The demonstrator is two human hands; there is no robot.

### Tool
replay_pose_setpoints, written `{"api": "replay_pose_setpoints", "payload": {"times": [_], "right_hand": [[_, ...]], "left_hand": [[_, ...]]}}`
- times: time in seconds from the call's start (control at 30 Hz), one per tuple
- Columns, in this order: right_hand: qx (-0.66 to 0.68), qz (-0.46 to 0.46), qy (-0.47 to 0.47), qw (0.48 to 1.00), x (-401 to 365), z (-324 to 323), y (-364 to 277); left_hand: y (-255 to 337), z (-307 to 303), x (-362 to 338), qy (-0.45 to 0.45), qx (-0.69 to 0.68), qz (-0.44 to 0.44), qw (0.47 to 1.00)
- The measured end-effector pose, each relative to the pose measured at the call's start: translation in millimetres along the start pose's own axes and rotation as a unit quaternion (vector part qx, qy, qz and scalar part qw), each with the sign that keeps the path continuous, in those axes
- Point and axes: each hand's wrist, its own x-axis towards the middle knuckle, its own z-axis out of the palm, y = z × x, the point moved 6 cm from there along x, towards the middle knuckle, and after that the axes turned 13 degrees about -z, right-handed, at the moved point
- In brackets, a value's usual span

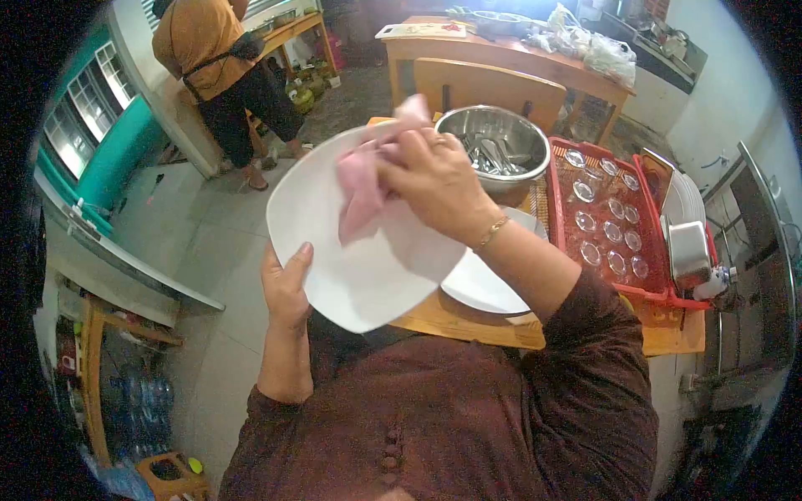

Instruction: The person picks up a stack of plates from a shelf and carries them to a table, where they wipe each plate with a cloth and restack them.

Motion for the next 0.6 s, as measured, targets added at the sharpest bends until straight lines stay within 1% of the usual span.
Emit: {"api": "replay_pose_setpoints", "payload": {"times": [0.03,0.07,0.1,0.2,0.23,0.27,0.3,0.33,0.37,0.4,0.43,0.47,0.5,0.53,0.57,0.6], "right_hand": [[0.008,0.032,-0.004,0.999,-9,4,5],[0.017,0.065,-0.009,0.998,-18,10,8],[0.033,0.099,0.009,0.995,-29,16,7],[0.086,0.265,-0.01,0.96,-46,30,-12],[0.094,0.248,0.0,0.964,-48,34,-21],[0.146,0.298,-0.002,0.943,-50,40,-34],[0.246,0.322,0.007,0.914,-46,41,-48],[0.348,0.309,0.038,0.884,-47,44,-63],[0.394,0.254,0.071,0.88,-39,37,-79],[0.399,0.245,-0.015,0.883,-31,27,-87],[0.456,0.224,-0.024,0.861,-29,25,-84],[0.512,0.201,-0.034,0.834,-28,23,-76],[0.605,0.269,-0.091,0.744,-31,17,-66],[0.682,0.329,-0.148,0.636,-36,5,-58],[0.593,0.228,-0.06,0.77,-26,-19,-36],[0.563,0.238,-0.001,0.791,-26,-33,-20]], "left_hand": [[6,0,1,0.019,0.006,0.031,0.999],[5,0,3,0.032,-0.01,0.041,0.999],[2,2,5,0.044,-0.026,0.05,0.997],[-8,14,13,0.091,-0.036,0.072,0.993],[-14,17,16,0.103,-0.036,0.08,0.991],[-18,20,19,0.116,-0.035,0.087,0.989],[-12,26,21,0.134,-0.007,0.113,0.984],[-17,22,28,0.143,-0.014,0.104,0.984],[-24,13,37,0.15,-0.021,0.095,0.984],[-29,9,42,0.158,-0.028,0.087,0.983],[-20,18,38,0.111,-0.083,0.091,0.986],[-18,17,37,0.115,-0.057,0.1,0.987],[-16,15,36,0.12,-0.033,0.111,0.986],[-13,13,36,0.127,-0.009,0.122,0.984],[-9,9,37,0.122,-0.019,0.119,0.985],[-4,4,39,0.116,-0.028,0.114,0.986]]}}
